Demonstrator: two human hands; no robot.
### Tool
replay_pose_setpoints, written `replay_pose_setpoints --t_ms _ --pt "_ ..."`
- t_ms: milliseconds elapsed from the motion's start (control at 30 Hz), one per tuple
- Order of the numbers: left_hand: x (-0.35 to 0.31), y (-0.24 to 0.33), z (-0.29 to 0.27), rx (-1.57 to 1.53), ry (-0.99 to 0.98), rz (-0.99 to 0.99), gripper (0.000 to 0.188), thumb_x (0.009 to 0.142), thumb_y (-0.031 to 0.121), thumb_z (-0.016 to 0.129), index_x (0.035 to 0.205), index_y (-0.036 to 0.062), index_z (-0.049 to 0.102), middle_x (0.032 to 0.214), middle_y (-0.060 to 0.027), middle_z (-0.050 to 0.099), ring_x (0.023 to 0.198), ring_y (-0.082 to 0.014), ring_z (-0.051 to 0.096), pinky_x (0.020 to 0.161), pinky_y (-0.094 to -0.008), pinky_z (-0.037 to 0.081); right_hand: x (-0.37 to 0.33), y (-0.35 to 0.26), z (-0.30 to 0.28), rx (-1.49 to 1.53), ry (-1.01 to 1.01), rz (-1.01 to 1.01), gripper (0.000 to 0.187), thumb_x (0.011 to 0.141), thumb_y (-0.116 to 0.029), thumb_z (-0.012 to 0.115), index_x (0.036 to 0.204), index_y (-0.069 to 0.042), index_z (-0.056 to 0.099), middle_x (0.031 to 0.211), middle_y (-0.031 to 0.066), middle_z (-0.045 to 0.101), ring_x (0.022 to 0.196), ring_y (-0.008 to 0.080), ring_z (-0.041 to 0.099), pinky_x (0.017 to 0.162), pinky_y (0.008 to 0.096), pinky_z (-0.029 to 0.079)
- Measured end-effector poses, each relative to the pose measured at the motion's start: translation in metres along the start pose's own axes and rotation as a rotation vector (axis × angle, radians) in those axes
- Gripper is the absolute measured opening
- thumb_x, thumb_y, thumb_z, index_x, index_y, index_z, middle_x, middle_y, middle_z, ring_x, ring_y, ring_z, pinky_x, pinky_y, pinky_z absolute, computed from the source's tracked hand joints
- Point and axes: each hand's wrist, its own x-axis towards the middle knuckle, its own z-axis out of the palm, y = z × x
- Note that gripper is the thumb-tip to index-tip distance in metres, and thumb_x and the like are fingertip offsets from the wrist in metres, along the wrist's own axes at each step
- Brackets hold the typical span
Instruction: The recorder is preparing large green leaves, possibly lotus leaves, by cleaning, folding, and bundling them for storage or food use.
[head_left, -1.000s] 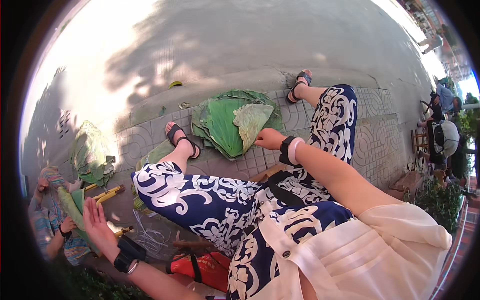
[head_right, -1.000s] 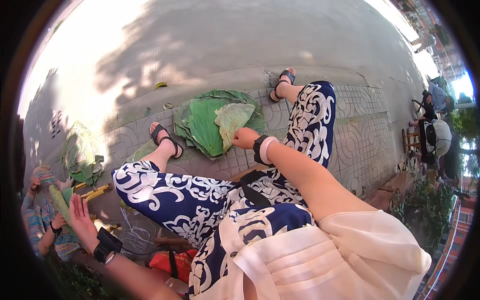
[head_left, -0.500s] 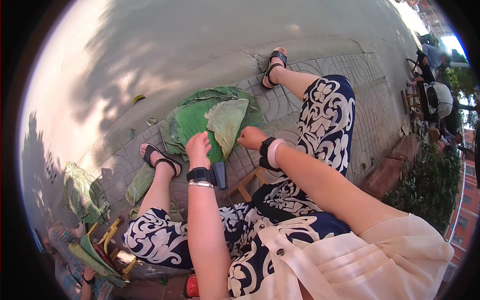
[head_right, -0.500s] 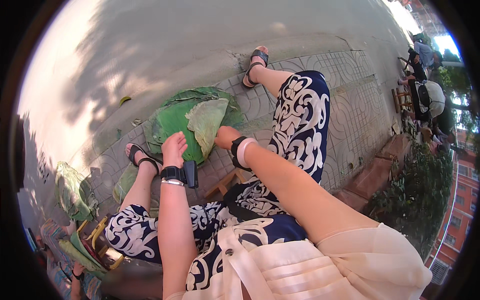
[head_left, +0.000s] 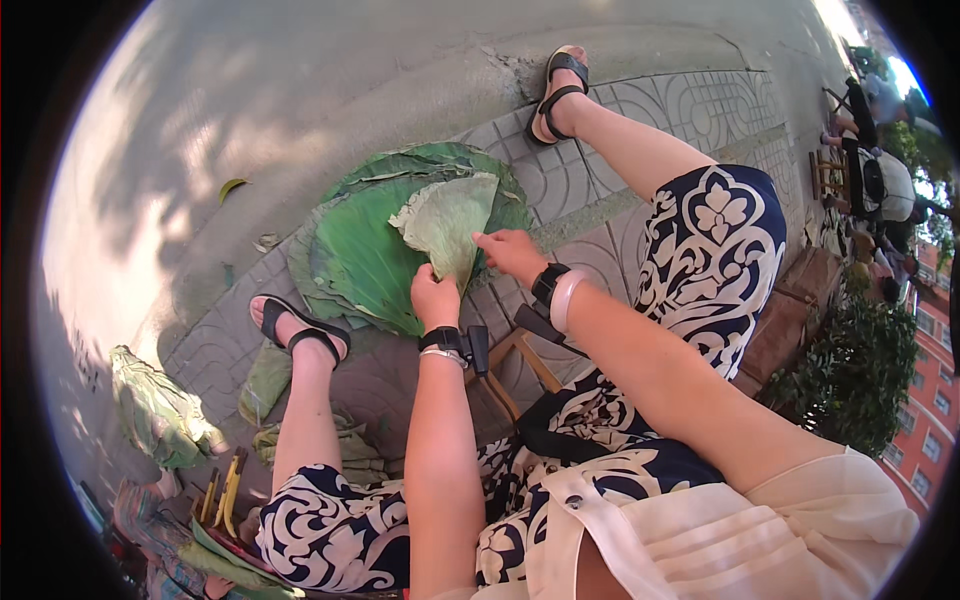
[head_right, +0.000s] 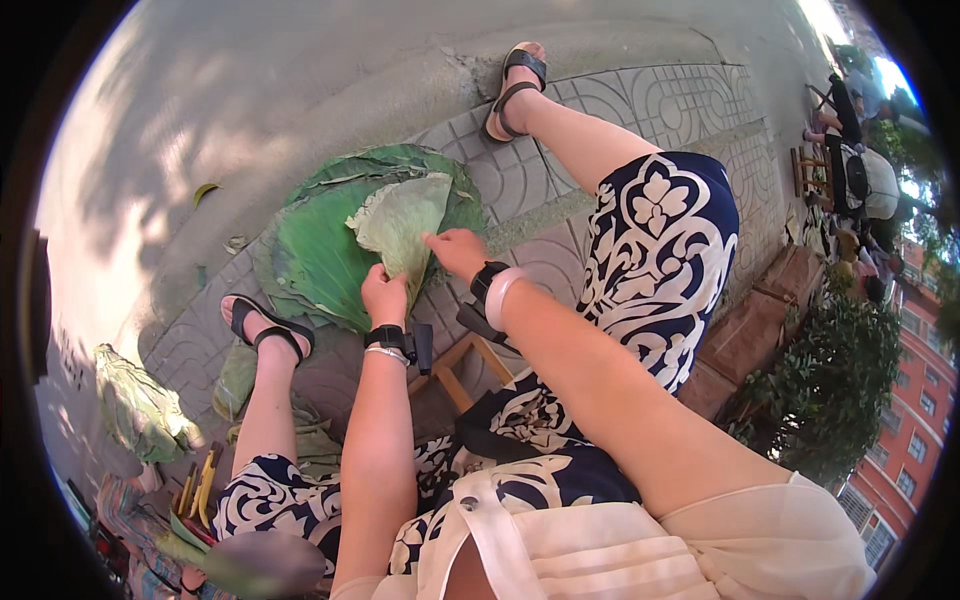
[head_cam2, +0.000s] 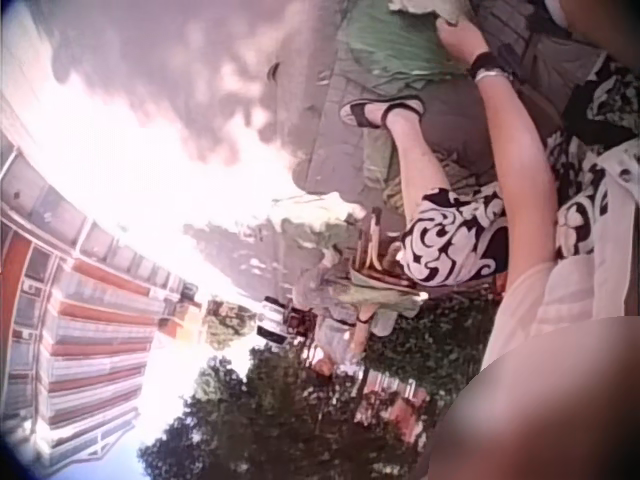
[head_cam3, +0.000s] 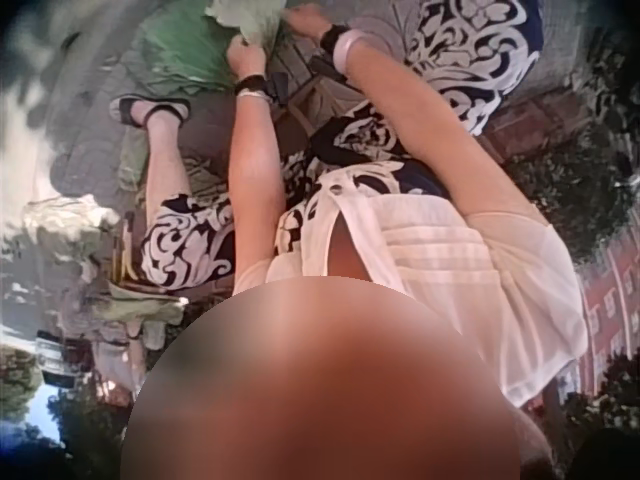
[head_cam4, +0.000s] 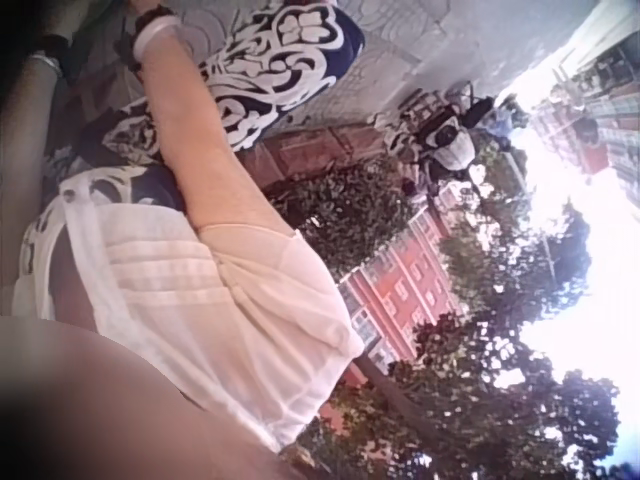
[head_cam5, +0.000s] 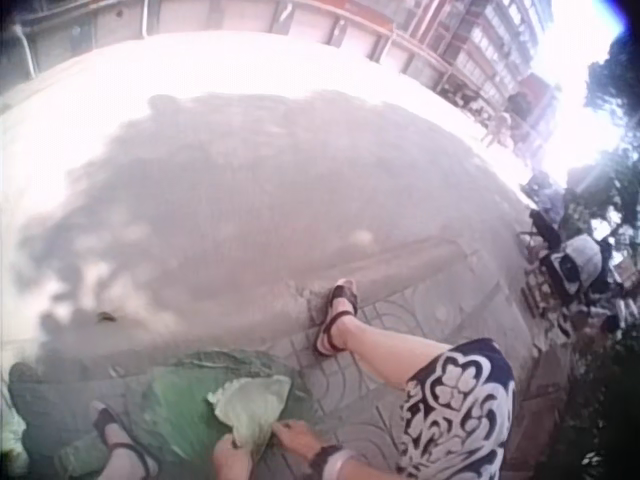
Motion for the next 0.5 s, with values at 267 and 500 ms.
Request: replay_pose_setpoints --t_ms 267,500 --pt "-0.034 0.002 0.027 0.361 -0.08 0.502 0.039 0.073 0.005 0.062 0.111 0.0038 0.062 0.115 -0.0144 0.057 0.108 -0.0357 0.053 0.091 -0.0437 0.045 -0.019 -0.004 0.022 0.27 -0.054 -0.016 0.058 0.08 -0.045 0.072 0.115 0.0 0.06 0.105 0.0094 0.065 0.094 0.0164 0.059 0.083 0.0311 0.047" --pt "-0.009 -0.008 0.03 -0.127 -0.019 0.221 0.046 0.08 0.025 0.07 0.116 -0.0015 0.059 0.119 -0.0212 0.057 0.111 -0.0333 0.056 0.095 -0.036 0.044 -0.019 0.015 0.022 0.653 0.142 0.011 0.055 0.093 -0.048 0.052 0.093 0.006 0.064 0.08 0.0077 0.063 0.069 0.0171 0.055 0.061 0.0353 0.042"
